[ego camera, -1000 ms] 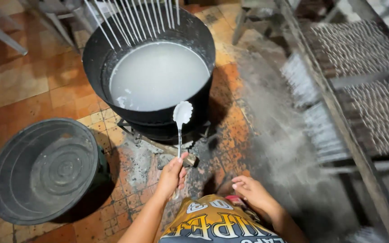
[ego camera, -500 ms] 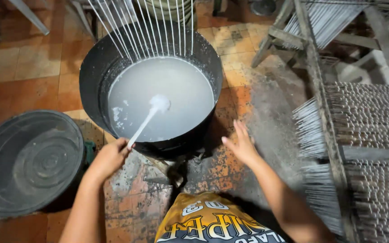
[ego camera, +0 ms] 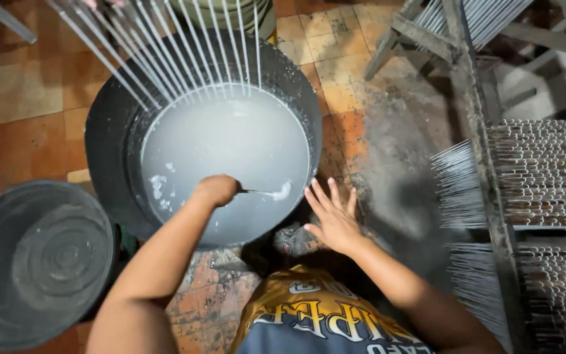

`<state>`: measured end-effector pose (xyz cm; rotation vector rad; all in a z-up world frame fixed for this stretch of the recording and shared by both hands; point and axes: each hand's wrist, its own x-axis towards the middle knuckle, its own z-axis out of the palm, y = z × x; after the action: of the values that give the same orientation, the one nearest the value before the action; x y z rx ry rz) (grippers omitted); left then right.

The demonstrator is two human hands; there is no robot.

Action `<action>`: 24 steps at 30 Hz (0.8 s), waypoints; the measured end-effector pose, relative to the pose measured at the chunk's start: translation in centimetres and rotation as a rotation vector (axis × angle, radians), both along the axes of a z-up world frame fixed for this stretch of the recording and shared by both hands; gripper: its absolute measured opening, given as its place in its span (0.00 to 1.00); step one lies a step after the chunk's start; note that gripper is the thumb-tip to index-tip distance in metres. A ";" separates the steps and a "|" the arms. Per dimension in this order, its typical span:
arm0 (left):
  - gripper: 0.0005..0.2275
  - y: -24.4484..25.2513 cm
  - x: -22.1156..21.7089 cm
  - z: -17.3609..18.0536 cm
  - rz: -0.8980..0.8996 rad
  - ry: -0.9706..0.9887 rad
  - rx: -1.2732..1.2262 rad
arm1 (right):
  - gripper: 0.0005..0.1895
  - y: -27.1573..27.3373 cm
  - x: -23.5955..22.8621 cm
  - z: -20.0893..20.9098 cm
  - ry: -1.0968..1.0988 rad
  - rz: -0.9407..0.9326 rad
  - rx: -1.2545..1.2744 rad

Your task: Dipping multiple candle wicks into a vat of molten wax and hanging them on a rack to cool.

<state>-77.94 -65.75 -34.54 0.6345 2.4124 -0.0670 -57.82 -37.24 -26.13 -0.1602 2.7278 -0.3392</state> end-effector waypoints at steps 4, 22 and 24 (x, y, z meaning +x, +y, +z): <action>0.16 4.6 -3.7 -4.1 -0.073 -0.031 0.015 | 0.46 0.0 -0.1 0.8 -0.058 -0.022 -0.003; 0.17 -0.8 -18.0 -15.4 0.674 0.125 0.298 | 0.59 -0.4 1.8 -3.0 0.448 0.024 0.164; 0.16 -2.7 -17.2 -13.4 0.714 0.158 0.306 | 0.57 -0.1 1.8 -2.9 0.426 0.057 0.166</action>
<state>-95.14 -68.48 -47.93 -0.1430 2.6835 0.5741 -56.01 -37.34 -29.04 -0.2926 3.1465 -0.0637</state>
